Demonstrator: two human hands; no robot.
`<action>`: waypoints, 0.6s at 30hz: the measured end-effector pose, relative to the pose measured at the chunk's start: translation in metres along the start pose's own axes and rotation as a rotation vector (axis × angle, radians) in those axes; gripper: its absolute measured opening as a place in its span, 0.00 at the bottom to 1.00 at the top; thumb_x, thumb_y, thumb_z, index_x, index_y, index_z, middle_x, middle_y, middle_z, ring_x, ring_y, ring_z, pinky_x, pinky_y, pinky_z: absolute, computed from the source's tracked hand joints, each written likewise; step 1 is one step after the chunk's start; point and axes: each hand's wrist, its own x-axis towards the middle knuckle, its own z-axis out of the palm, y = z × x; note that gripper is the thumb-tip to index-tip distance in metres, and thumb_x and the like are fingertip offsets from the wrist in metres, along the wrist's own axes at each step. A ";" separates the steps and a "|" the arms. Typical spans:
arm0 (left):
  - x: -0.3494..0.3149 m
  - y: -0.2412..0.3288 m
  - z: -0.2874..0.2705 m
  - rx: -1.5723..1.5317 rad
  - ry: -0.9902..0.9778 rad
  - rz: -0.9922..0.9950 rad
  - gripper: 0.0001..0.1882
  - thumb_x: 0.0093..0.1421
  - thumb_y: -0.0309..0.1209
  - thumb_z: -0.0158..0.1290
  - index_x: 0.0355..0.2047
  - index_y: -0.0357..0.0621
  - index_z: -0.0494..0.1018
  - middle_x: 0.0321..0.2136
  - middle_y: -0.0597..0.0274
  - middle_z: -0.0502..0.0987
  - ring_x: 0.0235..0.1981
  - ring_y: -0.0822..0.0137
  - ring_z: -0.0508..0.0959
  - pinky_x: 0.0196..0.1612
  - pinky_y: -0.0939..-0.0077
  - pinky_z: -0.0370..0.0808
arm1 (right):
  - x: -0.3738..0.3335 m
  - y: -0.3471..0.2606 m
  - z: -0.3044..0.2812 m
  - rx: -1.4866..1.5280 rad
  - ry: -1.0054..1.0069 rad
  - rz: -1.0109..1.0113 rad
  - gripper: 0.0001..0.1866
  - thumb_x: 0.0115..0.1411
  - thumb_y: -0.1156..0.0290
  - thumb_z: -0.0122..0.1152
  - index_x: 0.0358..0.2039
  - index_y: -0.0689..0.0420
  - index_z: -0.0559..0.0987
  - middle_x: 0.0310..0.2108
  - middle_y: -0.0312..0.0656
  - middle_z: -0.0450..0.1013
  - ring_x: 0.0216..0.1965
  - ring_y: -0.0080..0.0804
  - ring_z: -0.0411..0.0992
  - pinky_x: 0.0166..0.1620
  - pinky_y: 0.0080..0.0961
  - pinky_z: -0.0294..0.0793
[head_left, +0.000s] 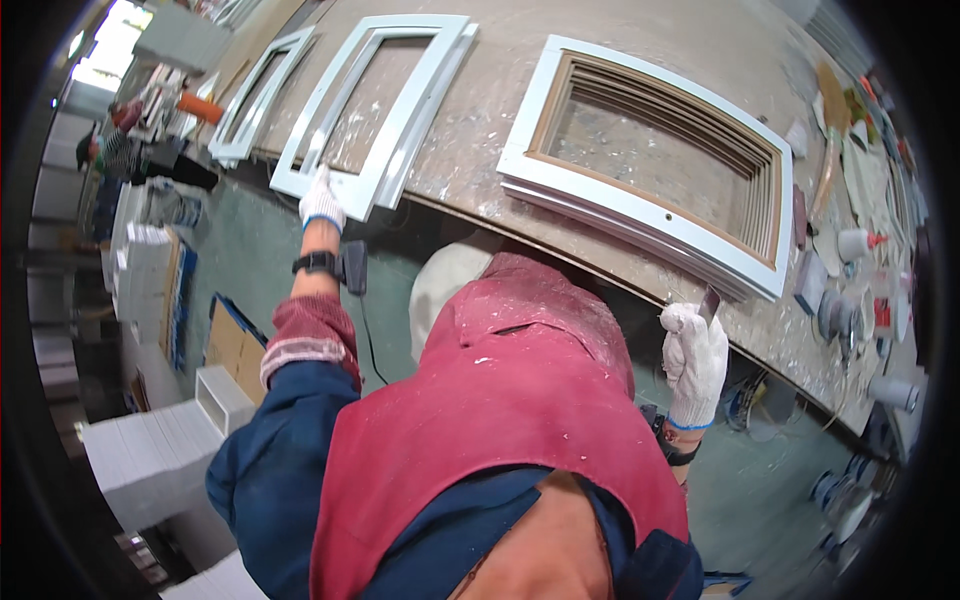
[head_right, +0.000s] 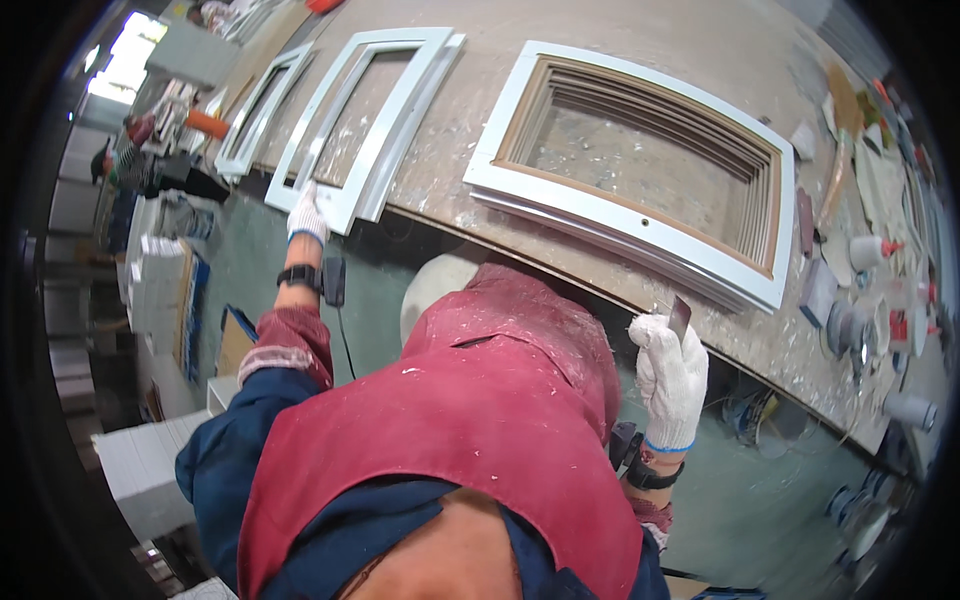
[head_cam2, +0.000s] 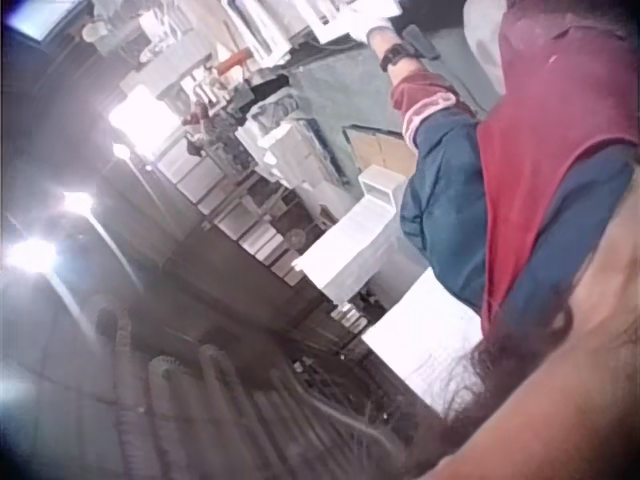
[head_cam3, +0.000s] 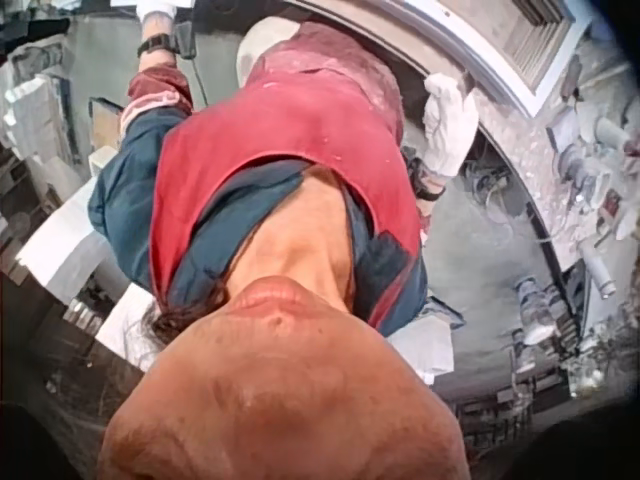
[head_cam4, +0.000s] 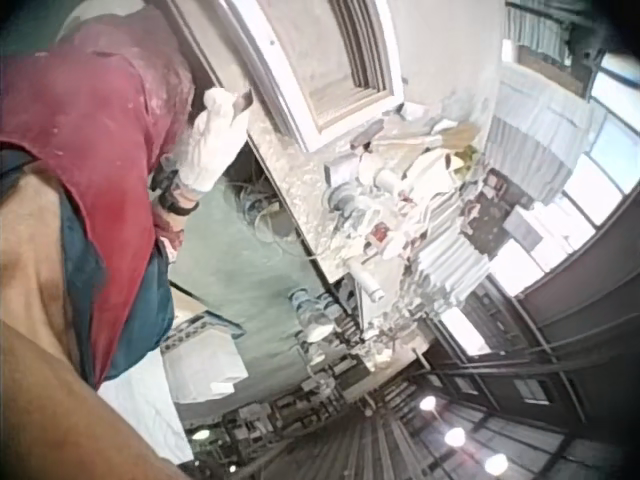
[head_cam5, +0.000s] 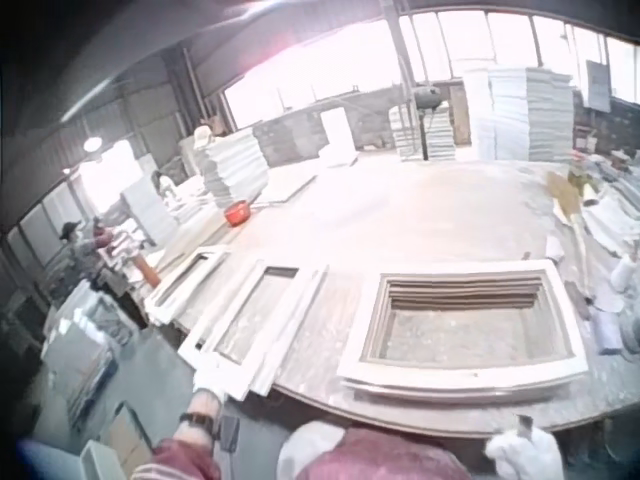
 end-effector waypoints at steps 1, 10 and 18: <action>-0.018 0.013 0.012 0.018 -0.009 0.027 0.34 0.57 0.52 0.56 0.39 0.23 0.75 0.34 0.50 0.78 0.31 0.63 0.76 0.33 0.68 0.75 | -0.001 0.002 -0.002 -0.006 0.008 -0.004 0.16 0.64 0.61 0.56 0.36 0.65 0.76 0.14 0.26 0.61 0.12 0.10 0.52 0.16 0.13 0.46; -0.012 0.001 -0.018 -0.367 -0.456 -0.223 0.16 0.63 0.43 0.52 0.41 0.44 0.72 0.33 0.57 0.78 0.32 0.61 0.79 0.29 0.62 0.79 | 0.009 0.012 -0.008 -0.049 -0.010 -0.011 0.19 0.63 0.57 0.57 0.39 0.64 0.74 0.19 0.28 0.65 0.14 0.10 0.54 0.17 0.10 0.48; -0.024 0.015 -0.023 0.175 -0.282 -0.142 0.24 0.58 0.57 0.53 0.19 0.52 0.67 0.11 0.71 0.64 0.09 0.76 0.60 0.12 0.77 0.56 | 0.028 -0.004 -0.003 -0.191 0.018 -0.027 0.18 0.64 0.57 0.56 0.37 0.63 0.74 0.14 0.27 0.59 0.12 0.11 0.53 0.13 0.13 0.48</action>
